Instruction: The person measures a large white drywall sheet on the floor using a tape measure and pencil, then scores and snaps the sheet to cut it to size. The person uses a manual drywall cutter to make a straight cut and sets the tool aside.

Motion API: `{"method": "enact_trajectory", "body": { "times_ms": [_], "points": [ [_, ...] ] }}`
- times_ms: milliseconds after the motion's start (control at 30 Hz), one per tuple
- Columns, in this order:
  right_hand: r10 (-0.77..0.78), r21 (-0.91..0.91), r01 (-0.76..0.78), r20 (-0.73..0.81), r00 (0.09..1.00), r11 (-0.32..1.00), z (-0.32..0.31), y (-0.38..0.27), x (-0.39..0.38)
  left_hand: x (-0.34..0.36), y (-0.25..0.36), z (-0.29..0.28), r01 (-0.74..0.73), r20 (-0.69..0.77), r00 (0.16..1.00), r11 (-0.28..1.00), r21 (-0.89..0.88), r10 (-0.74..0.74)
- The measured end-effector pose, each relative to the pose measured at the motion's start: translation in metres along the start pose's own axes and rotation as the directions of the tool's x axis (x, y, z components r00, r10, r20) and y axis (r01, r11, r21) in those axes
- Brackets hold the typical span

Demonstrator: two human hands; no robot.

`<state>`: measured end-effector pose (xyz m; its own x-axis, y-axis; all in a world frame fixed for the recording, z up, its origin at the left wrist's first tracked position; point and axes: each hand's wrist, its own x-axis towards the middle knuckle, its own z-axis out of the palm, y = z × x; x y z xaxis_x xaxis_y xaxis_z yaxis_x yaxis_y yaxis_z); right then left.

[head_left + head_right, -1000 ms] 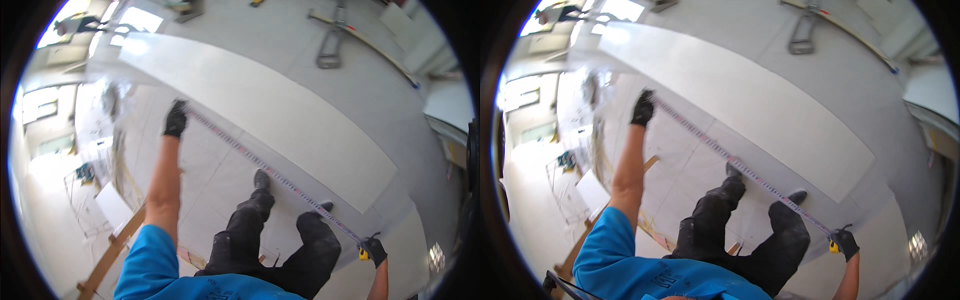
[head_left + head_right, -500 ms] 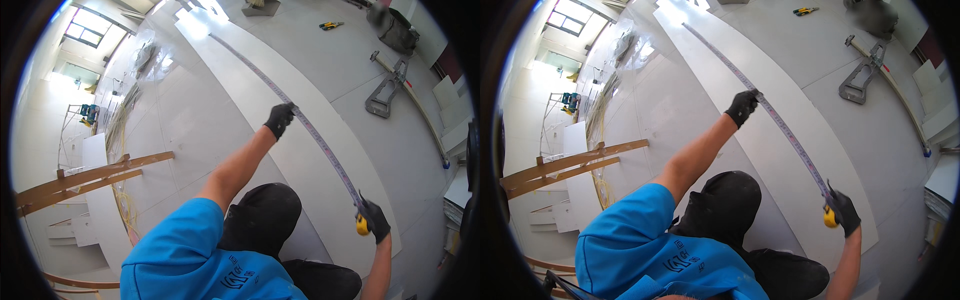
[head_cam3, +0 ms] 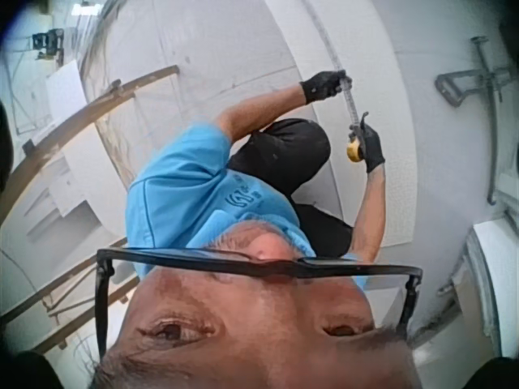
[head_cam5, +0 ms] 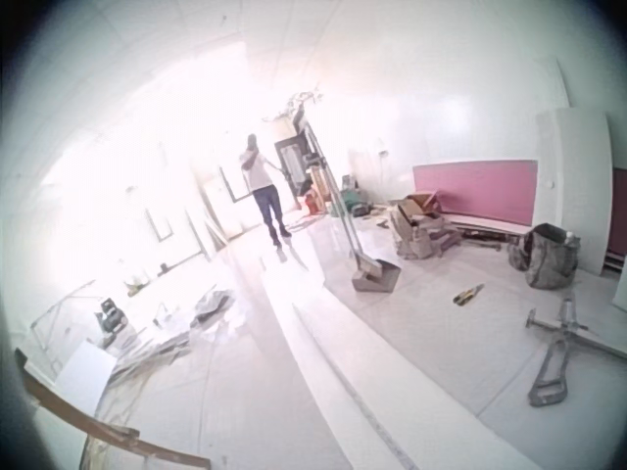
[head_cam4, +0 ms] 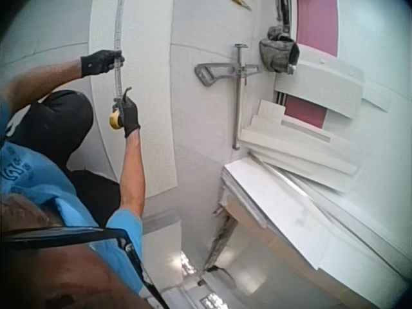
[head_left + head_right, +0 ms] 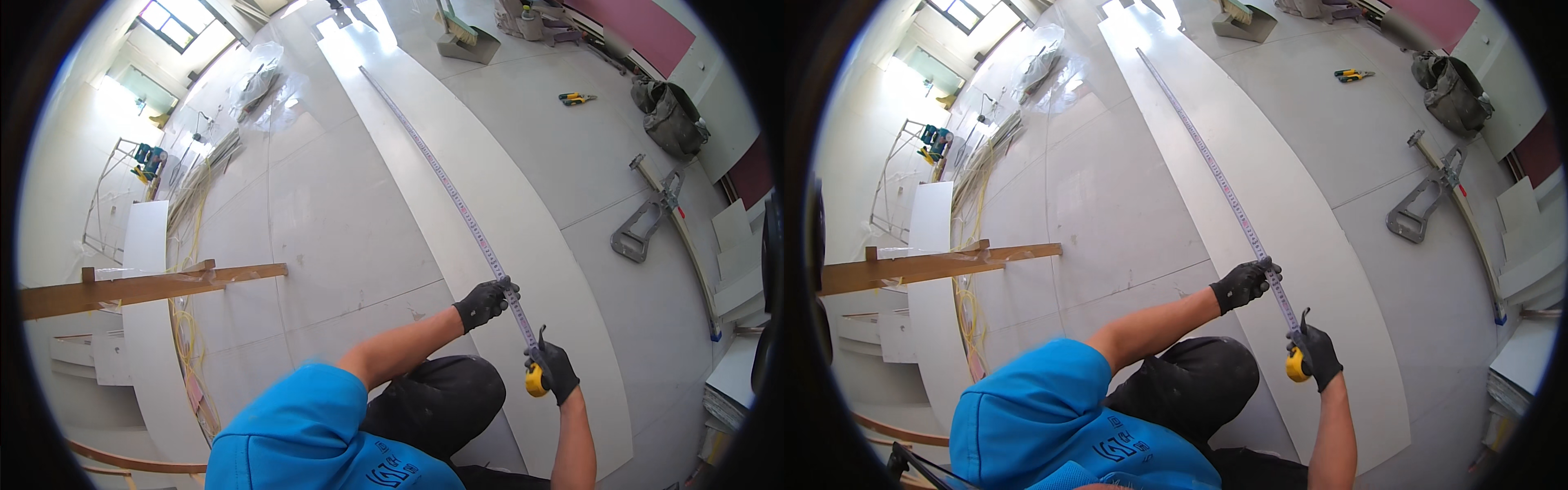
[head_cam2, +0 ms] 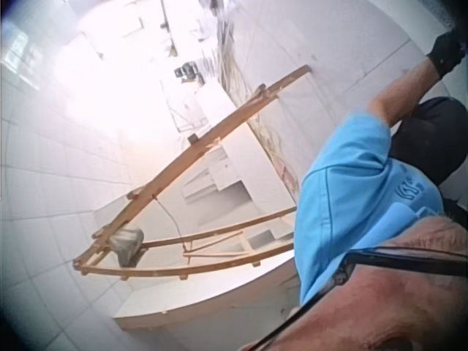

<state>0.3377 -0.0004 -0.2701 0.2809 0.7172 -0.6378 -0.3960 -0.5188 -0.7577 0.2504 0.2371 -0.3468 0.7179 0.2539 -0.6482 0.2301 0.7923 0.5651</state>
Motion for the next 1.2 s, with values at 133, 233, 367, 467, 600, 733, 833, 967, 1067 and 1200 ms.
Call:
{"method": "enact_trajectory", "body": {
  "times_ms": [133, 233, 367, 467, 600, 733, 833, 967, 1067, 1200],
  "points": [
    [0.003, 0.004, -0.003, 0.029, 1.000, 1.000, 0.012, -0.025, -0.004, 0.024, 0.046, -0.030, -0.165, -0.141, 0.975, 0.984, 0.067, 0.173],
    [0.110, -0.017, -0.110, -0.010, 0.994, 0.994, -0.047, 0.011, -0.090, 0.058, 0.112, -0.065, -0.229, -0.165, 0.957, 0.971, 0.072, 0.238],
    [0.240, -0.192, -0.255, -0.095, 0.966, 0.948, -0.123, 0.073, -0.216, 0.080, 0.190, -0.086, -0.286, -0.260, 0.916, 0.952, 0.110, 0.305],
    [0.269, -0.073, -0.283, -0.161, 0.950, 0.956, -0.107, 0.064, -0.194, 0.079, 0.185, -0.090, -0.350, -0.274, 0.890, 0.931, 0.103, 0.365],
    [0.139, 0.032, -0.136, -0.098, 0.985, 0.990, -0.052, 0.011, -0.062, 0.060, 0.101, -0.097, -0.313, -0.208, 0.909, 0.921, 0.232, 0.362],
    [0.022, 0.157, -0.022, 0.001, 1.000, 0.987, 0.013, -0.028, 0.089, -0.001, -0.013, -0.105, -0.338, 0.367, 0.865, -0.143, 0.930, 0.342],
    [-0.106, 0.111, 0.101, 0.041, 0.994, 0.989, 0.074, -0.072, 0.164, -0.034, -0.045, -0.110, -0.306, 0.349, 0.933, -0.318, 0.898, 0.088],
    [-0.200, 0.133, 0.189, 0.075, 0.977, 0.973, 0.115, -0.107, 0.223, -0.039, -0.045, -0.103, -0.343, 0.390, 0.920, -0.412, 0.844, 0.034],
    [-0.244, 0.045, 0.240, 0.114, 0.963, 0.970, 0.137, -0.120, 0.248, -0.043, -0.049, -0.109, -0.342, 0.376, 0.927, -0.397, 0.852, 0.009],
    [-0.287, -0.055, 0.290, 0.062, 0.956, 0.955, 0.145, -0.131, 0.266, -0.047, -0.045, -0.110, -0.350, 0.373, 0.928, -0.388, 0.853, -0.019]
  ]
}}
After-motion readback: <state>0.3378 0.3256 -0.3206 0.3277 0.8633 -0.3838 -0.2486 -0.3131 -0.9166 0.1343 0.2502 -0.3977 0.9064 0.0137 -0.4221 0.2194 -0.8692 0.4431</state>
